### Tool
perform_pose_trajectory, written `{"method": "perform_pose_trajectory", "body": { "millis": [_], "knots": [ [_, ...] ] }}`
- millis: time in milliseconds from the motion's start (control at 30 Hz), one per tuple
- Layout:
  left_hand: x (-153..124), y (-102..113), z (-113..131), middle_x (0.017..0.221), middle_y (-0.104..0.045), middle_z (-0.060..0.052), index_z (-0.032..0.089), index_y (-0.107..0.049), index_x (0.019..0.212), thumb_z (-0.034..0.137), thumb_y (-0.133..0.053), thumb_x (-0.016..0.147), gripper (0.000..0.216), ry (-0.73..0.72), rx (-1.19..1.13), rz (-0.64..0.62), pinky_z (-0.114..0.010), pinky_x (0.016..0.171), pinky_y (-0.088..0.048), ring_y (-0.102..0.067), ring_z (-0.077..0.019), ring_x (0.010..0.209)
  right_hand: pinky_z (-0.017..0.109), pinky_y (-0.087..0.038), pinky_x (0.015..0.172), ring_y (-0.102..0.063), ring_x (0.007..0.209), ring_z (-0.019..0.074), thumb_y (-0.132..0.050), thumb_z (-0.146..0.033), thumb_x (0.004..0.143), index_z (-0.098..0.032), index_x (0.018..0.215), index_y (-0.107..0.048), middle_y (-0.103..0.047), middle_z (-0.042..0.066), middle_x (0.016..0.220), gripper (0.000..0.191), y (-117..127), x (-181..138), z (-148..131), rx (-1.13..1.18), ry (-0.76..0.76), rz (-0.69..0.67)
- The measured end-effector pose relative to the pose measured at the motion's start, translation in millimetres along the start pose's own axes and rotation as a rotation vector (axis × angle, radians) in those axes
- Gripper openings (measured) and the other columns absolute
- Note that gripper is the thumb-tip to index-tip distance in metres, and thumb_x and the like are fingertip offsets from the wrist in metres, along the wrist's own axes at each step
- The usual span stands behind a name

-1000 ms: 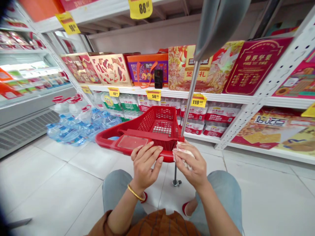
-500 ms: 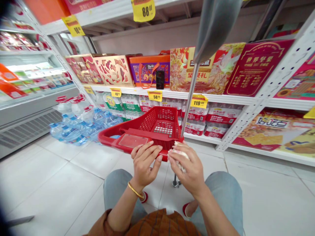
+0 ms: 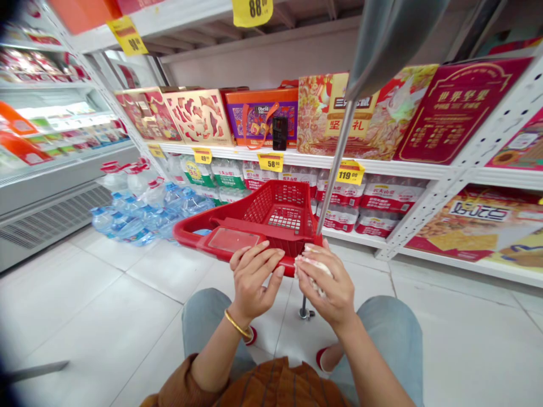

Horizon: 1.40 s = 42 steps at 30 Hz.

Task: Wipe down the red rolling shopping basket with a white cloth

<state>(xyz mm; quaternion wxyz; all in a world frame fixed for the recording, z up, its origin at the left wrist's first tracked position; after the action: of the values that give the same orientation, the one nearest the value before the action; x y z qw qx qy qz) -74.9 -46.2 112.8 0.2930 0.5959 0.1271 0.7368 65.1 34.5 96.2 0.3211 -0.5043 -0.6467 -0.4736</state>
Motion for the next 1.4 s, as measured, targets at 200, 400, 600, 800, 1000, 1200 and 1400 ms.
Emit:
{"method": "perform_pose_trajectory", "body": {
  "millis": [200, 400, 600, 800, 1000, 1200, 1400],
  "knots": [
    [0.0, -0.7, -2.2, 0.101, -0.075, -0.001, 0.023, -0.067, 0.105, 0.026, -0.053, 0.088, 0.022, 0.013, -0.002, -0.002, -0.038, 0.099, -0.029, -0.062, -0.02, 0.108, 0.048, -0.055, 0.092, -0.068, 0.091, 0.0216, -0.067, -0.011, 0.079, -0.026, 0.097, -0.071, -0.069, 0.005, 0.093, 0.023, 3.8, 6.1, 12.5, 0.071, -0.117, 0.055],
    [1.3, 1.1, -3.3, 0.098, -0.075, 0.0, 0.024, -0.068, 0.102, 0.025, -0.054, 0.087, 0.021, 0.013, -0.012, 0.002, -0.037, 0.098, -0.029, -0.062, -0.0191, 0.107, 0.037, -0.059, 0.079, -0.068, 0.085, 0.0199, -0.064, -0.019, 0.084, -0.022, 0.086, -0.073, -0.07, 0.006, 0.087, 0.01, 8.3, 11.7, 30.6, 0.079, -0.263, 0.087],
    [1.4, 2.5, -3.8, 0.098, -0.075, 0.0, 0.024, -0.068, 0.102, 0.024, -0.055, 0.087, 0.02, 0.009, -0.017, 0.0, -0.038, 0.098, -0.029, -0.062, -0.0194, 0.107, 0.041, -0.057, 0.085, -0.067, 0.089, 0.0208, -0.066, -0.019, 0.083, -0.023, 0.093, -0.072, -0.069, 0.007, 0.093, 0.013, 11.5, 8.8, 10.5, -0.043, -0.269, 0.103],
    [0.9, 3.2, -3.2, 0.097, -0.075, 0.0, 0.025, -0.069, 0.101, 0.024, -0.054, 0.087, 0.02, 0.008, -0.017, -0.006, -0.038, 0.098, -0.031, -0.063, -0.0196, 0.106, 0.047, -0.054, 0.094, -0.065, 0.104, 0.0241, -0.069, -0.012, 0.076, -0.023, 0.106, -0.068, -0.07, 0.008, 0.101, 0.032, -10.2, 8.9, -31.4, -0.131, 0.1, -0.092],
    [0.7, 3.8, -4.0, 0.096, -0.075, -0.001, 0.025, -0.07, 0.102, 0.025, -0.054, 0.087, 0.022, 0.009, -0.012, -0.01, -0.038, 0.098, -0.031, -0.063, -0.0202, 0.104, 0.046, -0.055, 0.091, -0.068, 0.094, 0.0214, -0.069, -0.015, 0.076, -0.026, 0.101, -0.069, -0.07, 0.005, 0.096, 0.028, -6.3, 6.9, -13.3, -0.054, 0.06, -0.048],
    [0.6, 5.9, -4.3, 0.096, -0.075, -0.001, 0.025, -0.069, 0.101, 0.025, -0.053, 0.087, 0.021, 0.016, -0.018, 0.001, -0.039, 0.098, -0.031, -0.064, -0.0201, 0.104, 0.04, -0.056, 0.078, -0.066, 0.086, 0.0208, -0.065, -0.016, 0.08, -0.025, 0.091, -0.071, -0.07, 0.005, 0.088, 0.016, 5.2, 8.8, 11.7, 0.036, -0.098, 0.017],
    [0.5, 11.4, -5.6, 0.094, -0.075, 0.0, 0.025, -0.07, 0.098, 0.024, -0.053, 0.086, 0.021, 0.019, -0.03, 0.005, -0.04, 0.095, -0.032, -0.064, -0.0208, 0.102, 0.038, -0.053, 0.077, -0.064, 0.085, 0.0198, -0.06, -0.018, 0.085, -0.024, 0.086, -0.073, -0.069, 0.004, 0.083, 0.014, 5.5, 8.1, 36.4, 0.13, -0.217, 0.038]
  ]
}}
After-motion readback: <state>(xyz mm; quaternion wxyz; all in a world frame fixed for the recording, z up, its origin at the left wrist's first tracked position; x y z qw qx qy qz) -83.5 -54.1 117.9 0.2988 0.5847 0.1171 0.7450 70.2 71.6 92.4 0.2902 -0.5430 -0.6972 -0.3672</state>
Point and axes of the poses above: each hand's wrist, its own x-axis towards the middle knuckle, its own y-axis out of the back of the hand, z = x × y, the point moved 6 cm from there along x, towards the middle knuckle
